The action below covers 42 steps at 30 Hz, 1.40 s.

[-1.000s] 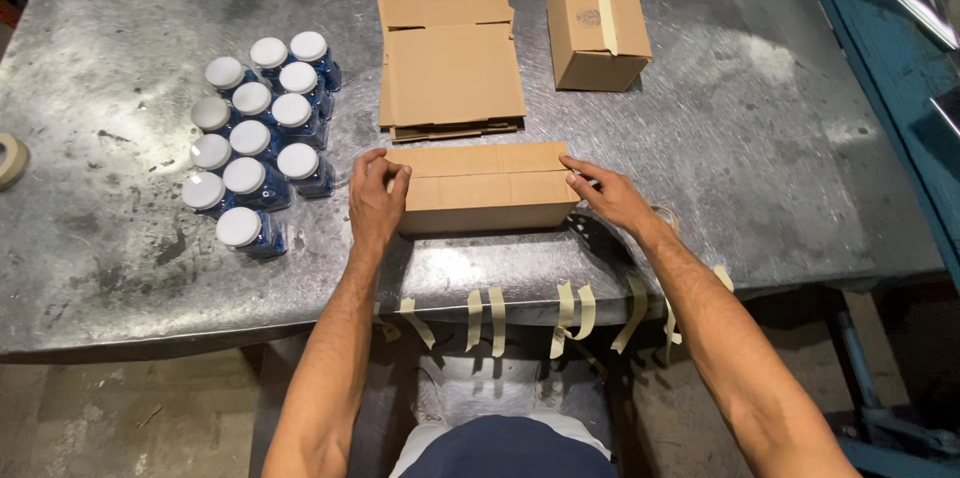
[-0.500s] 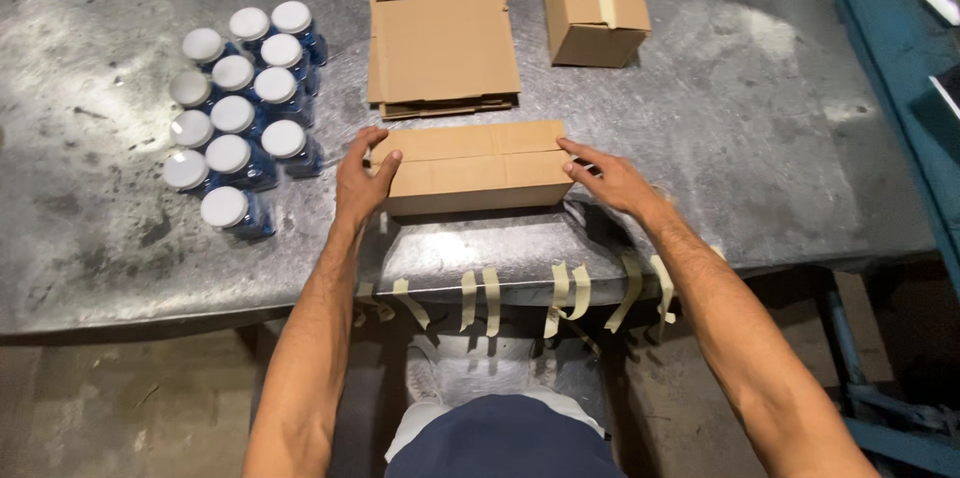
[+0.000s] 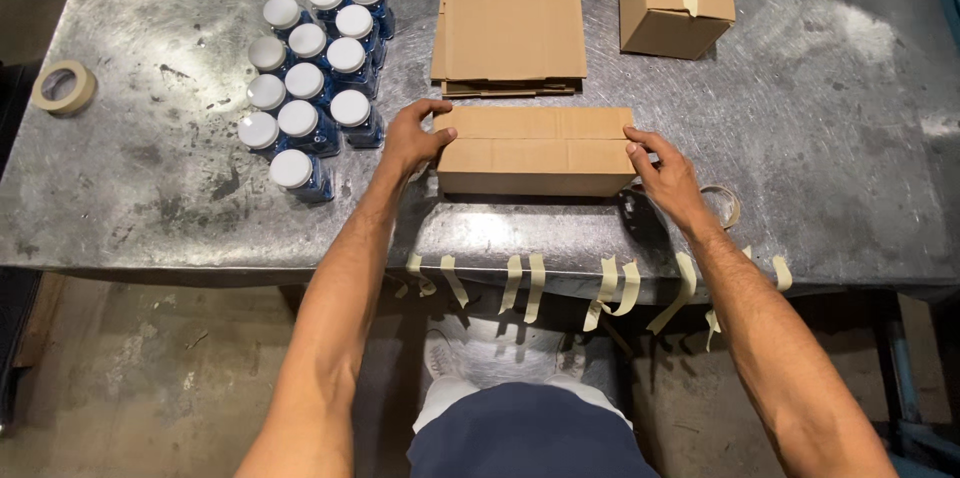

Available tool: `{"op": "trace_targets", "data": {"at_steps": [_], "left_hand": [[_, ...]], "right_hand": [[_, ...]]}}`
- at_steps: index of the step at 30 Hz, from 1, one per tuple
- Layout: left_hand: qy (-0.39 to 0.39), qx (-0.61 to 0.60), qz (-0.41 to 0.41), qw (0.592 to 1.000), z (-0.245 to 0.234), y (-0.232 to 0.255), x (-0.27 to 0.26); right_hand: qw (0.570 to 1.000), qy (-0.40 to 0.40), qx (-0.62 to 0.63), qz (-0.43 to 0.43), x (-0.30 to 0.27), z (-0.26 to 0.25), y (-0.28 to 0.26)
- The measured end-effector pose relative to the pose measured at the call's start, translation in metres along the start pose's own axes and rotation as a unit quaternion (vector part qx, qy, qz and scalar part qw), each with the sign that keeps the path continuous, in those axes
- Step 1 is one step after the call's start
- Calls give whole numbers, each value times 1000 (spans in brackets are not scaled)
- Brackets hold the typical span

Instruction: The person assembles flat cardboard boxes, places a single blue bottle with a white cap into each, closes the flaps, and seals the boxes with strips of packing tape. The process is repeated for multiple boxes on a metal workbench.

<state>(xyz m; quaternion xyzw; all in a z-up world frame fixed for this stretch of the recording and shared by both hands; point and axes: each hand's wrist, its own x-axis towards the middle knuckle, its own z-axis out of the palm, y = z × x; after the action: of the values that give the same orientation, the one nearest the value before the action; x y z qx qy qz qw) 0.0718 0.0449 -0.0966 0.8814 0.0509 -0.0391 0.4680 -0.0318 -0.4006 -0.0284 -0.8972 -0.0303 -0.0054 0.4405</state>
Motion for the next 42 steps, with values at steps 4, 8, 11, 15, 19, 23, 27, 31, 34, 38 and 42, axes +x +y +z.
{"op": "trace_targets", "data": {"at_steps": [4, 8, 11, 15, 19, 23, 27, 31, 34, 38, 42], "left_hand": [[0, 65, 12, 998, 4, -2, 3], [-9, 42, 45, 998, -11, 27, -32], [-6, 51, 19, 999, -7, 23, -35], [-6, 32, 16, 999, -14, 30, -43], [-8, 12, 0, 1000, -16, 41, -57], [-3, 1, -15, 1000, -20, 57, -70], [15, -60, -12, 998, -16, 48, -74], [102, -199, -2, 975, -28, 6, -93], [138, -327, -75, 932, -51, -26, -132], [146, -171, -94, 970, -75, -66, -193], [-37, 143, -38, 988, -64, -83, -205]], "right_hand": [[999, 45, 3, 16, -11, 14, -18], [997, 71, -27, 0, -11, 28, -3], [987, 93, -127, -24, -8, 31, 14], [932, 113, -292, -181, -9, 31, -1], [928, 68, -250, -267, 6, 49, 28], [923, 74, -261, -274, 4, 53, 26], [924, 63, -268, -265, 8, 51, 29], [926, 50, -258, -269, 4, 47, 25], [944, 52, -216, -245, 8, 47, 29], [943, 41, -221, -247, 18, 36, 33], [927, 58, -235, -287, 24, 36, 41]]}}
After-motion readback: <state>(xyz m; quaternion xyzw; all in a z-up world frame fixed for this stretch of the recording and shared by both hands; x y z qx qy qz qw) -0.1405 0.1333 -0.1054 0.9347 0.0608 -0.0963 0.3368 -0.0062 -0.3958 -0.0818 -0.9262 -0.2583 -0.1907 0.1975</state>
